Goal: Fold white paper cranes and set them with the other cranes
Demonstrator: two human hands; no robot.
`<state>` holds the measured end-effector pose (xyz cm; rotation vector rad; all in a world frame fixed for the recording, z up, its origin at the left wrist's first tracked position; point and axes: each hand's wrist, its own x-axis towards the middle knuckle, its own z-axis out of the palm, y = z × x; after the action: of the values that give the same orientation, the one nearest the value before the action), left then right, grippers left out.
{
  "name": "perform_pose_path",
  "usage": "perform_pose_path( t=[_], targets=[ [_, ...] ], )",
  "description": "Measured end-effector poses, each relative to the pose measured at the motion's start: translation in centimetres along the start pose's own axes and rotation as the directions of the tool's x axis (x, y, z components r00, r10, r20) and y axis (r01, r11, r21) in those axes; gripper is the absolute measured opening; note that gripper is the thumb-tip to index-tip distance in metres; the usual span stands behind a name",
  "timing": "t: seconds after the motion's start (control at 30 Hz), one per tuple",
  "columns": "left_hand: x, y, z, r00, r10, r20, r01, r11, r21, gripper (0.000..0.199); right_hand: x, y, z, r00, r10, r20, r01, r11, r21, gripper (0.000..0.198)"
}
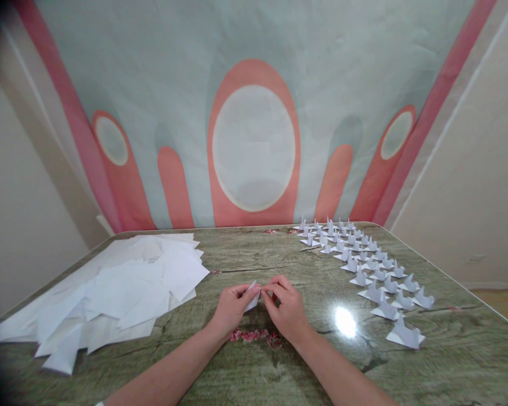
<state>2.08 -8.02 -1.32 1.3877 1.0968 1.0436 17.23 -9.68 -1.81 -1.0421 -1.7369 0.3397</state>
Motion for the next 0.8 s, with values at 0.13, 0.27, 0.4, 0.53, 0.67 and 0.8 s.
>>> perform_pose_path(
  t=[0.13, 0.27, 0.4, 0.53, 0.67, 0.8],
  targets=[
    [-0.1, 0.3, 0.1, 0.999, -0.002, -0.041, 0.0, 0.999, -0.041, 0.037, -0.1, 0.1, 0.2, 1.0, 0.002, -0.027, -0.002, 1.0, -0.004, 0.011],
    [-0.5, 0.4, 0.5, 0.997, -0.007, -0.083, -0.001, 0.995, -0.096, 0.034, -0.1, 0.0, 0.4, 0.999, 0.02, -0.051, -0.02, 1.0, -0.002, 0.009],
    [-0.7, 0.2, 0.9, 0.995, -0.029, -0.097, 0.013, 0.986, -0.165, 0.034, -0.1, -0.1, 0.5, 0.999, 0.023, -0.05, -0.023, 1.0, 0.003, 0.008],
    [-0.6, 0.1, 1.1, 0.993, -0.058, -0.099, 0.036, 0.977, -0.212, 0.033, -0.1, -0.1, 0.4, 0.999, 0.002, -0.035, -0.002, 1.0, -0.015, 0.01],
    [-0.6, 0.3, 1.0, 0.994, -0.066, -0.085, 0.044, 0.971, -0.237, 0.032, -0.2, 0.0, 0.3, 1.0, -0.016, -0.021, 0.015, 0.999, -0.033, 0.01],
    [-0.6, 0.4, 0.9, 0.996, -0.066, -0.062, 0.048, 0.966, -0.252, 0.033, -0.2, -0.1, 0.5, 0.999, -0.013, -0.03, 0.012, 1.0, -0.028, 0.008]
  ],
)
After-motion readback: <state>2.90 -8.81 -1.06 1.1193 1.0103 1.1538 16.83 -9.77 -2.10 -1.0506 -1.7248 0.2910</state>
